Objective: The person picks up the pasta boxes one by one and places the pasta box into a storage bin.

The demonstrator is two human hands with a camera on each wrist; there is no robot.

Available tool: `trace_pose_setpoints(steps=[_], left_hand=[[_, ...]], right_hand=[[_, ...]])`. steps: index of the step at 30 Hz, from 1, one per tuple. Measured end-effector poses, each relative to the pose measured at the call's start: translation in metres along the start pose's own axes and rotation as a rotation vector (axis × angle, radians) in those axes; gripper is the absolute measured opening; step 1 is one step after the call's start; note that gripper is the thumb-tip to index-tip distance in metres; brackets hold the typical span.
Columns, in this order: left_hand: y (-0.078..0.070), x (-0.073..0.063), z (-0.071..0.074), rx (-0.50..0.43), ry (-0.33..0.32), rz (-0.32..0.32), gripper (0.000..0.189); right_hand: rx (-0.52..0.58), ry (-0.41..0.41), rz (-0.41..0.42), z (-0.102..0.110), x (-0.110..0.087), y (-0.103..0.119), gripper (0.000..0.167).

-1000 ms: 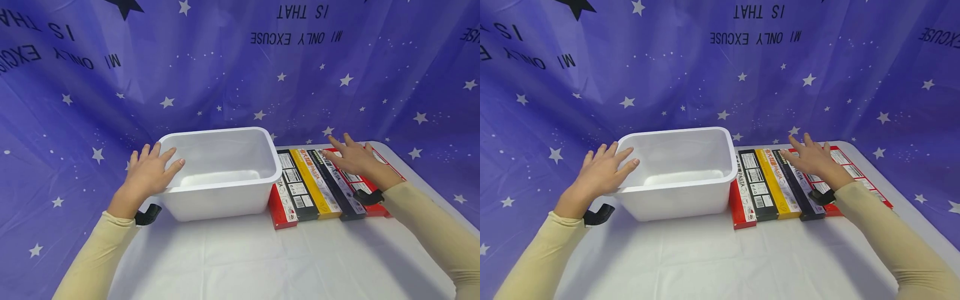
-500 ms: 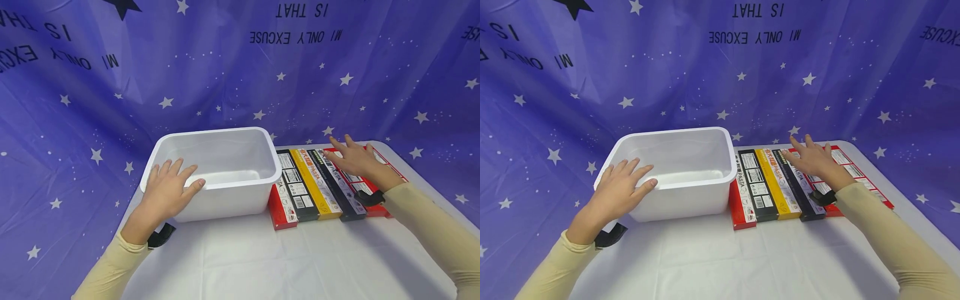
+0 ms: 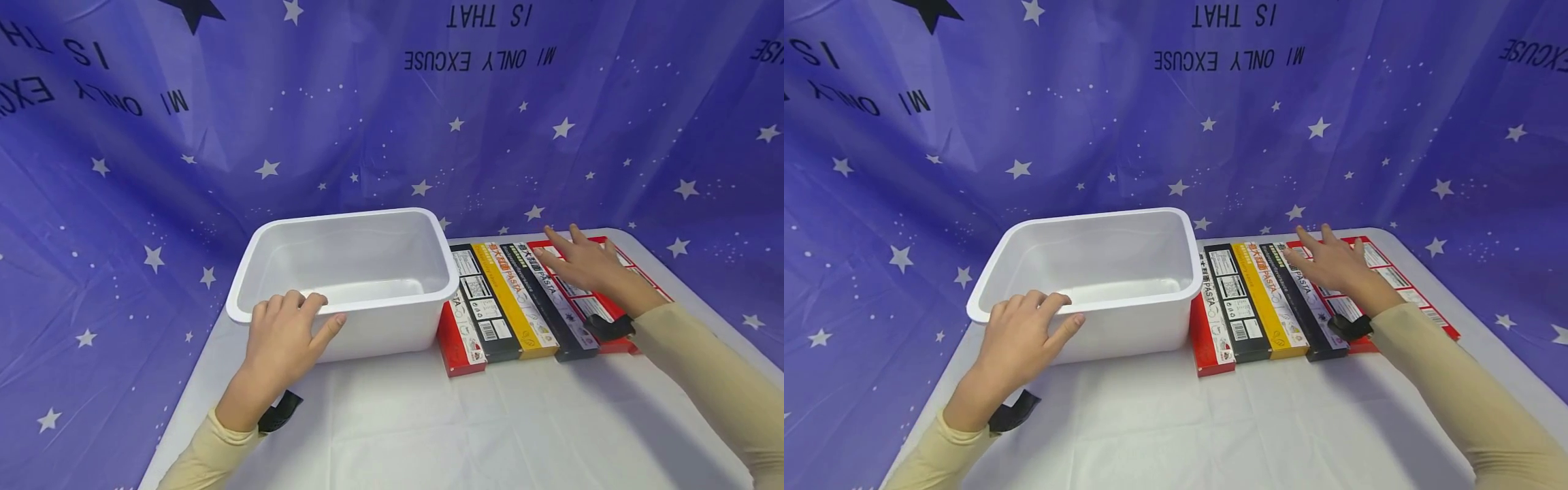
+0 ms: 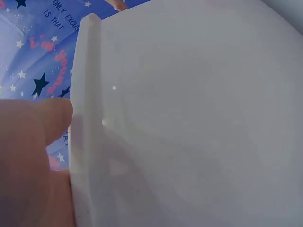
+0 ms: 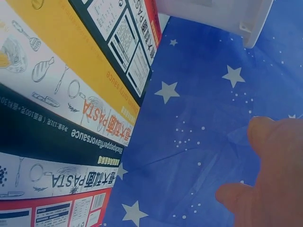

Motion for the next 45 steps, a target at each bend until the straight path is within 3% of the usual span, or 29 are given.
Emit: trace_pose_setpoints(steps=[6,11,29,34,45], left_hand=[[0.001,-0.001,-0.008,0.009,-0.117,-0.008,0.044],[0.002,-0.001,-0.012,0.018,-0.173,-0.025,0.042],[0.001,0.0,-0.014,0.044,-0.203,-0.037,0.043],[0.003,-0.001,-0.014,0.048,-0.205,-0.034,0.043],[0.002,-0.001,-0.015,0.049,-0.234,-0.053,0.043]], right_hand=[[0.028,0.001,-0.002,-0.001,-0.001,-0.003,0.09],[0.033,-0.006,-0.002,-0.002,-0.002,-0.004,0.093],[0.037,0.017,-0.057,-0.007,-0.012,-0.038,0.089],[0.062,-0.005,-0.078,-0.011,-0.014,-0.064,0.088],[0.072,0.004,-0.116,-0.037,-0.022,-0.152,0.084]])
Point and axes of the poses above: each hand's wrist, its own x-axis towards the middle knuckle, its own z-axis out of the back of the hand, y = z × x, the point moved 2 cm from there along x, towards the middle knuckle, and after that the axes turned 6 degrees about y, right-handed, at the moved point
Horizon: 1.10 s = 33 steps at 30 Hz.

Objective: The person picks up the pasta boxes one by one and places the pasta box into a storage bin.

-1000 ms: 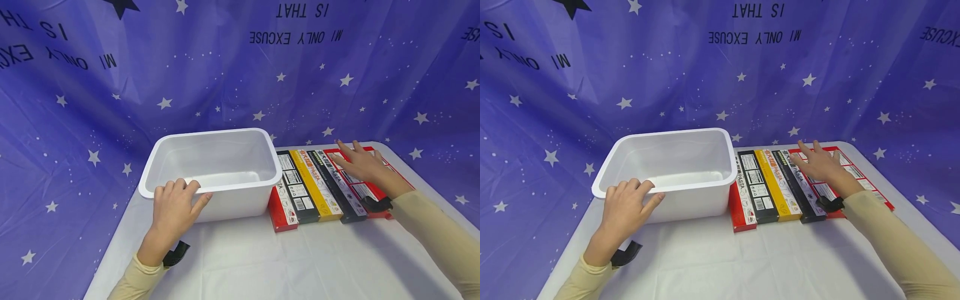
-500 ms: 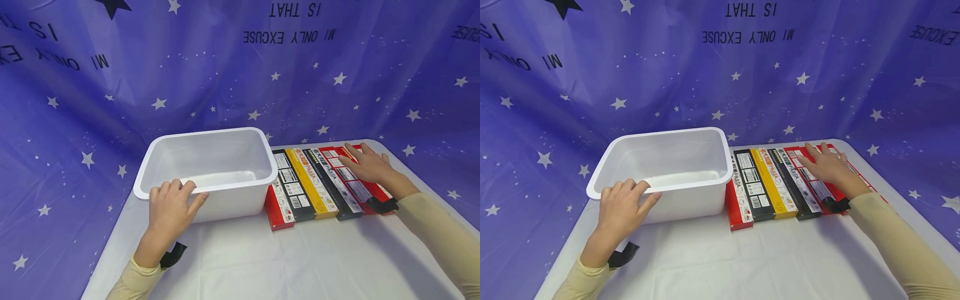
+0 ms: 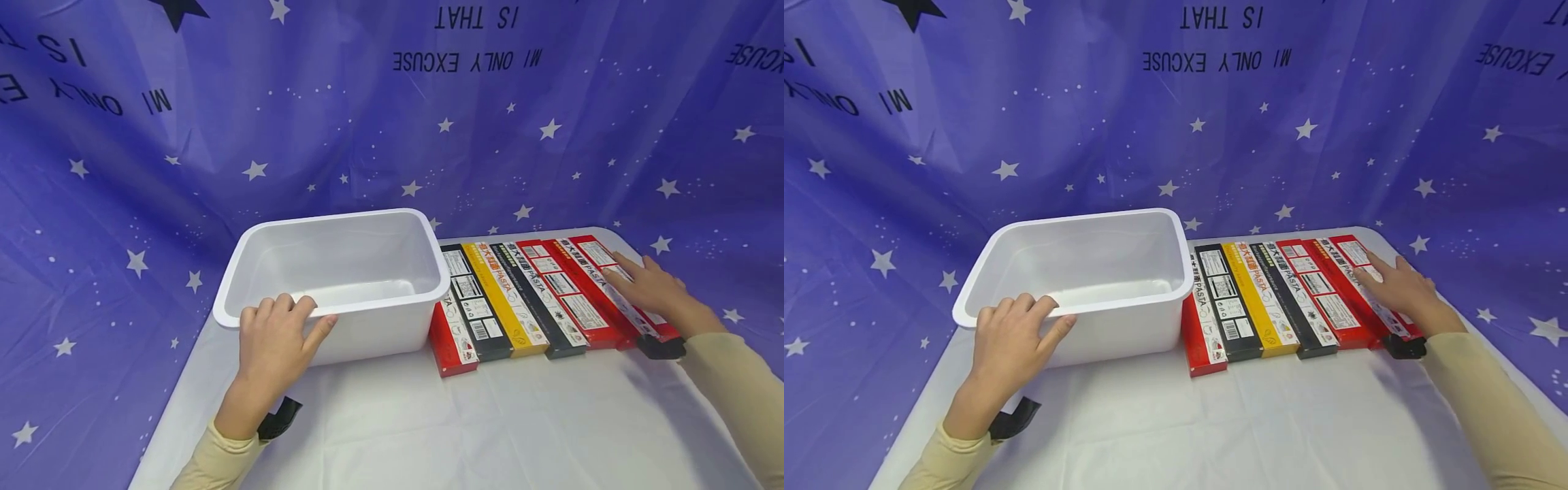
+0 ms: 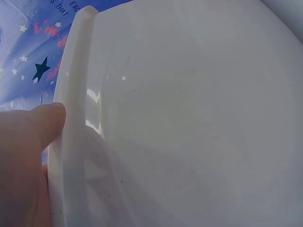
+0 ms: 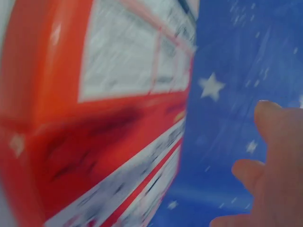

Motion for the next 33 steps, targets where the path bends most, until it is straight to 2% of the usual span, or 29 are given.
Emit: trace_pose_setpoints(steps=[6,17,23,26,33], left_hand=[[0.001,0.0,-0.001,-0.002,-0.002,-0.001,0.043],[0.001,-0.001,-0.002,-0.009,-0.042,-0.02,0.042],[0.001,-0.001,-0.002,-0.005,-0.059,-0.03,0.043],[0.001,-0.001,-0.002,-0.006,-0.063,-0.031,0.043],[0.001,-0.001,-0.003,-0.008,-0.047,-0.021,0.043]], right_hand=[[0.013,0.021,-0.038,-0.014,-0.001,-0.034,0.085],[0.076,0.065,-0.058,-0.047,-0.002,-0.064,0.088],[0.081,0.045,-0.065,-0.063,-0.005,-0.071,0.085],[0.087,0.025,-0.073,-0.065,-0.008,-0.07,0.084],[0.119,0.045,-0.103,-0.066,-0.009,-0.074,0.087]])
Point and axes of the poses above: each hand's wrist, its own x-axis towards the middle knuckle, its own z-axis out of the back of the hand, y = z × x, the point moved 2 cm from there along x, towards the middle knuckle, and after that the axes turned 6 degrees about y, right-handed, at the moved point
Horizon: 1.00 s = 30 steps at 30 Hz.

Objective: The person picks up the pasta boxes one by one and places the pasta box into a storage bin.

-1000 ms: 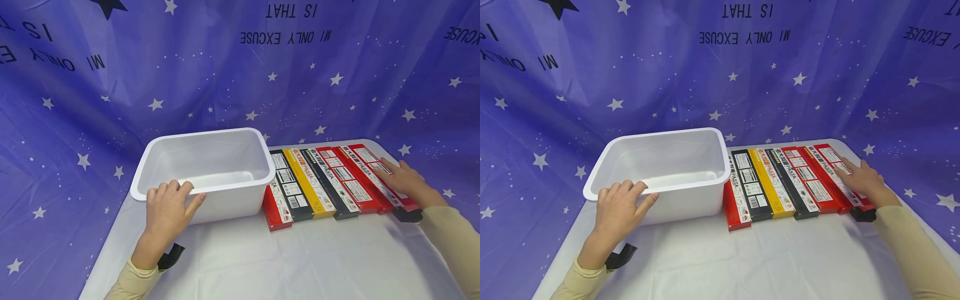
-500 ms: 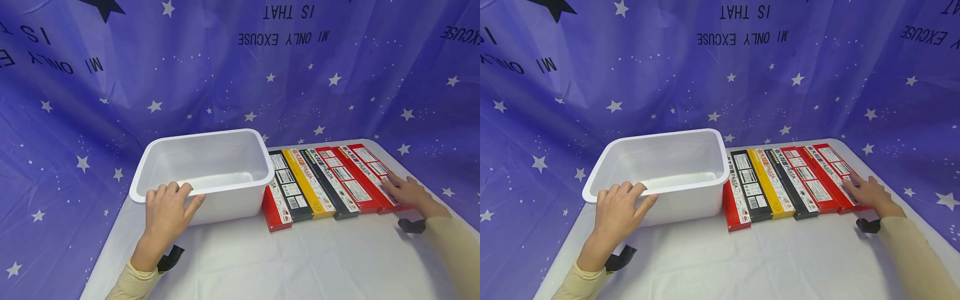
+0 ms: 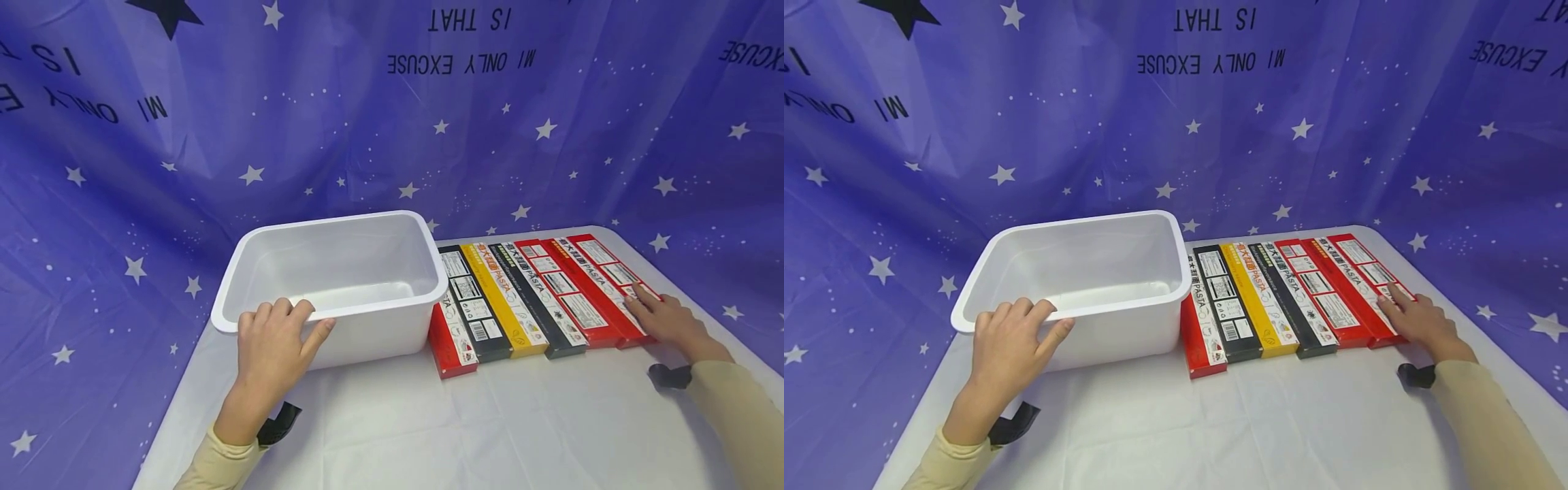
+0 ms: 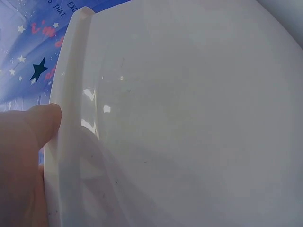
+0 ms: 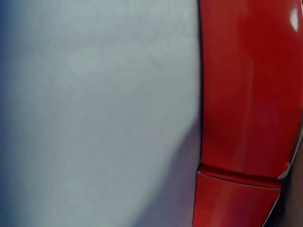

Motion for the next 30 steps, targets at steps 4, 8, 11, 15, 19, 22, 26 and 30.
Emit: trace_pose_setpoints(steps=[4,8,11,15,19,22,26,30], left_hand=[[-0.001,0.0,-0.001,-0.002,0.01,0.003,0.043],[-0.001,0.0,-0.002,-0.002,0.007,-0.001,0.043],[-0.001,0.0,-0.002,0.003,-0.007,-0.009,0.044],[0.0,-0.001,-0.001,0.006,-0.018,-0.011,0.044],[0.0,-0.002,0.0,0.003,-0.023,-0.008,0.043],[0.001,-0.002,0.0,0.0,-0.029,-0.008,0.043],[0.001,-0.002,-0.001,-0.006,-0.034,-0.013,0.043],[0.0,-0.001,-0.001,-0.004,-0.037,-0.019,0.043]], right_hand=[[-0.001,0.002,-0.02,0.0,0.002,-0.012,0.089],[-0.036,-0.021,-0.017,0.0,0.002,-0.024,0.091],[-0.07,-0.042,-0.007,-0.001,0.001,-0.029,0.094],[-0.101,-0.064,-0.004,0.0,0.0,-0.029,0.098],[-0.138,-0.105,0.012,0.0,0.001,-0.026,0.095],[-0.15,-0.131,0.02,0.001,0.0,-0.024,0.091],[-0.149,-0.138,0.025,0.002,0.0,-0.024,0.09],[-0.147,-0.145,0.031,0.002,-0.002,-0.026,0.089]])
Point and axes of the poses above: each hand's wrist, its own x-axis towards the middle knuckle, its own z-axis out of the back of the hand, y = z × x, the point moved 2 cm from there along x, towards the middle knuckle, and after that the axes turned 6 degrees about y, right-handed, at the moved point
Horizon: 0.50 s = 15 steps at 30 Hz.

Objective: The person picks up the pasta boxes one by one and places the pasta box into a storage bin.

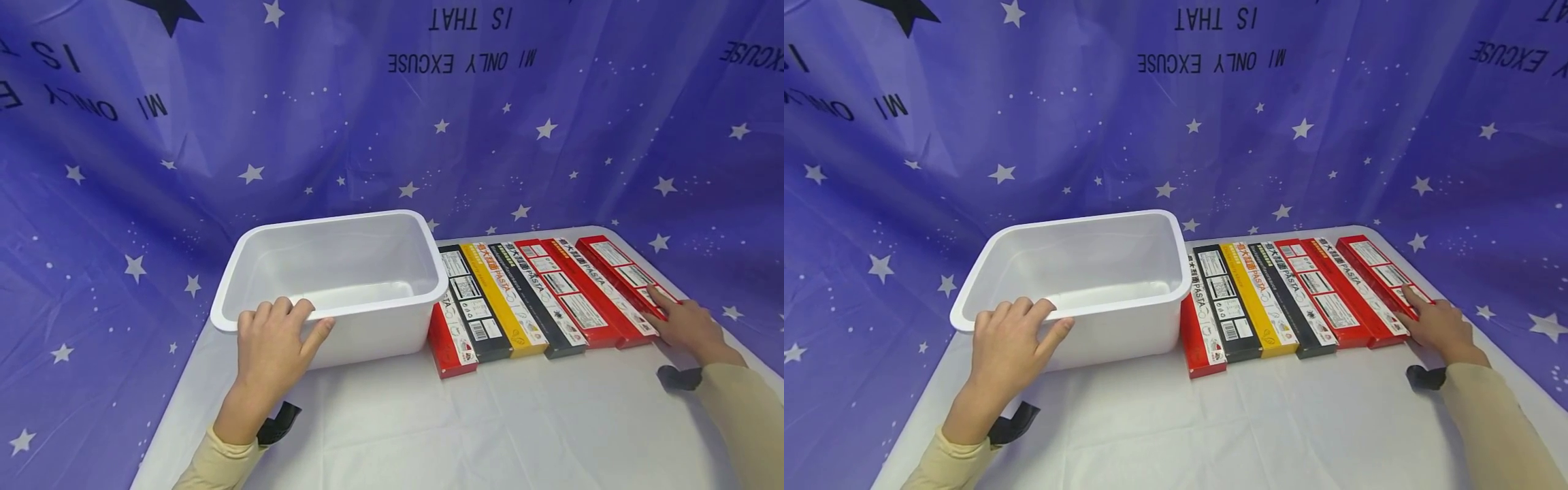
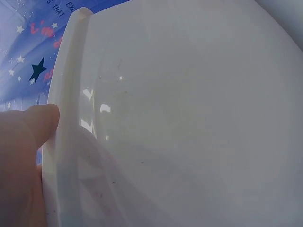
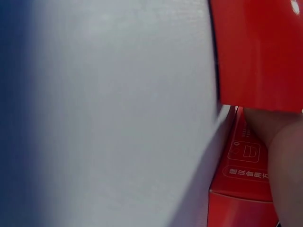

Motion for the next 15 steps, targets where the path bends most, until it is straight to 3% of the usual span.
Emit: trace_pose_setpoints(steps=[15], left_hand=[[-0.0009,0.0007,0.0008,0.01,-0.006,-0.006,0.042]], right_hand=[[0.015,-0.01,-0.022,0.0003,-0.002,0.0038,0.089]])
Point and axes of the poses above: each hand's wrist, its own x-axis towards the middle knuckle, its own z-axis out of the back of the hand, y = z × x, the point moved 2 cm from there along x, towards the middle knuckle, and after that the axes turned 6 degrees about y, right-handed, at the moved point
